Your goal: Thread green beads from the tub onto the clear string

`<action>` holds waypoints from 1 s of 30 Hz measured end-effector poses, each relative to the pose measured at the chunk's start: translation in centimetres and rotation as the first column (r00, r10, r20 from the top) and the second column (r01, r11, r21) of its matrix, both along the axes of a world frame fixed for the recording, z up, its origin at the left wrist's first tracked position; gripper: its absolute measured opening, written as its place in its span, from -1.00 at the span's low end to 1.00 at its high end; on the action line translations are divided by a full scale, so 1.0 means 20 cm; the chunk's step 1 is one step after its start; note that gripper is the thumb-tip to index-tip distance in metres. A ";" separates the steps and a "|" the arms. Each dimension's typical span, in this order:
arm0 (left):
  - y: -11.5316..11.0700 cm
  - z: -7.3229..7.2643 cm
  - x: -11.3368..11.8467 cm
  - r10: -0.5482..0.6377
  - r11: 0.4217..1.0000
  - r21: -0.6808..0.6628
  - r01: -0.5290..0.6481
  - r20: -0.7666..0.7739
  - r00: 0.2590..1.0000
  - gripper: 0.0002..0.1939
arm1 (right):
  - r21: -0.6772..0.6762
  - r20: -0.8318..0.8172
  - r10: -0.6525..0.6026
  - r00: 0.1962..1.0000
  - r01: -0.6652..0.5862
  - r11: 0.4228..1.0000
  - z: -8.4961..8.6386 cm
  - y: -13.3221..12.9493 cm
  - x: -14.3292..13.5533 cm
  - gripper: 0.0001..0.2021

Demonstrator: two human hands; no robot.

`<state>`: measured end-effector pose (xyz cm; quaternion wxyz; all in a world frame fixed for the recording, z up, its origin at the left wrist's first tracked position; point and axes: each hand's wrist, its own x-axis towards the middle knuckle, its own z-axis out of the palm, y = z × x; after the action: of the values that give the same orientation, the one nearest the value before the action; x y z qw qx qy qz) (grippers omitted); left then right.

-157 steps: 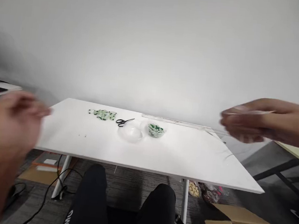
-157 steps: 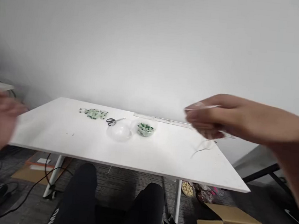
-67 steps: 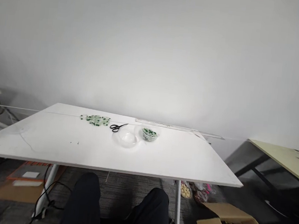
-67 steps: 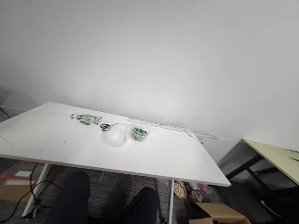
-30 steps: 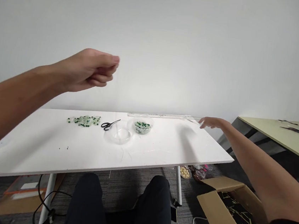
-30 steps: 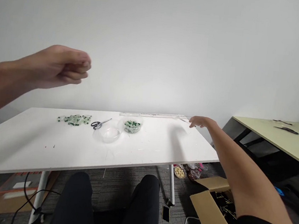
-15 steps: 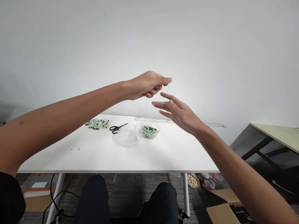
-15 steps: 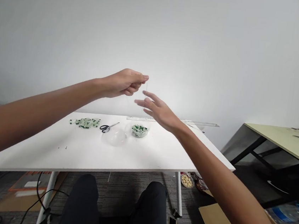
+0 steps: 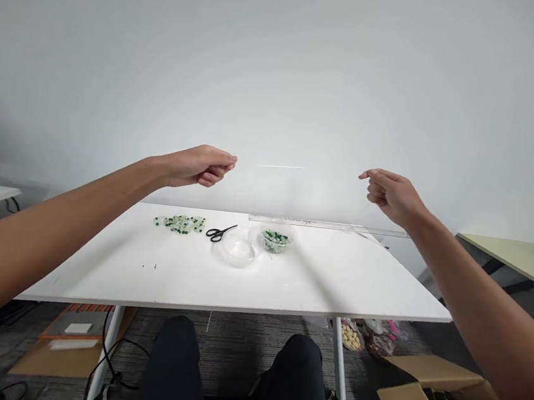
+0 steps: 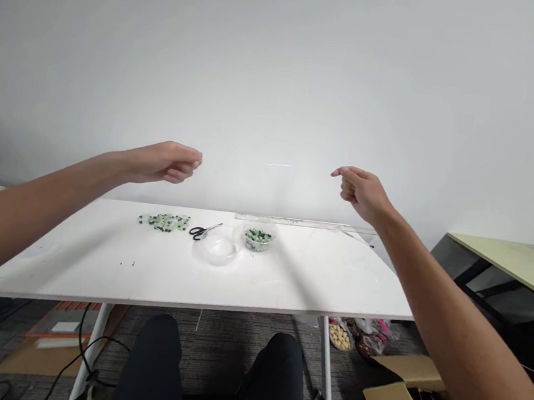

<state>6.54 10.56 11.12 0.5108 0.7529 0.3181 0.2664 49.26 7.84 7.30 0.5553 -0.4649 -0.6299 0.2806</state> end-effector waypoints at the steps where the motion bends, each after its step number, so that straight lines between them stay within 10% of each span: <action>1: 0.00 -0.01 -0.02 0.020 1.000 -0.009 -0.019 0.023 1.000 -0.69 | -0.001 0.035 -0.031 0.999 0.031 1.000 0.00 0.01 0.04 -0.81; 6: 0.05 0.03 -0.12 0.076 0.997 -0.030 -0.070 0.311 0.947 -0.76 | -0.173 0.312 -0.023 0.950 0.080 0.982 -0.05 0.01 0.15 -0.68; 11: 0.14 0.16 -0.32 0.153 0.988 -0.095 -0.121 0.686 0.711 -0.84 | -0.351 0.397 0.080 0.914 0.070 0.934 -0.24 -0.03 0.22 -0.57; 17: 0.25 0.21 -0.52 0.244 0.932 0.001 -0.362 0.737 0.631 -0.74 | -0.447 0.337 0.114 0.935 0.052 0.893 -0.39 -0.03 0.33 -0.55; 24: 0.41 0.25 -0.78 0.660 0.547 0.168 -0.820 0.517 0.545 -0.57 | -0.450 0.348 0.110 0.931 0.063 0.891 -0.44 0.01 0.43 -0.54; 26: 0.39 0.25 -0.75 0.573 0.607 0.204 -0.768 0.556 0.602 -0.57 | -0.392 0.437 0.074 0.896 0.116 0.913 -0.45 0.05 0.42 -0.53; 30: 0.28 0.26 -0.51 0.214 0.921 0.091 -0.379 0.695 0.687 -0.67 | -0.384 0.645 0.120 0.754 0.184 0.905 -0.50 0.16 0.32 -0.52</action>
<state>-3.69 16.11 16.32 0.4507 0.5967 0.1975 0.6339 55.69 10.98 -2.70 0.1893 -0.6536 -0.6990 0.2201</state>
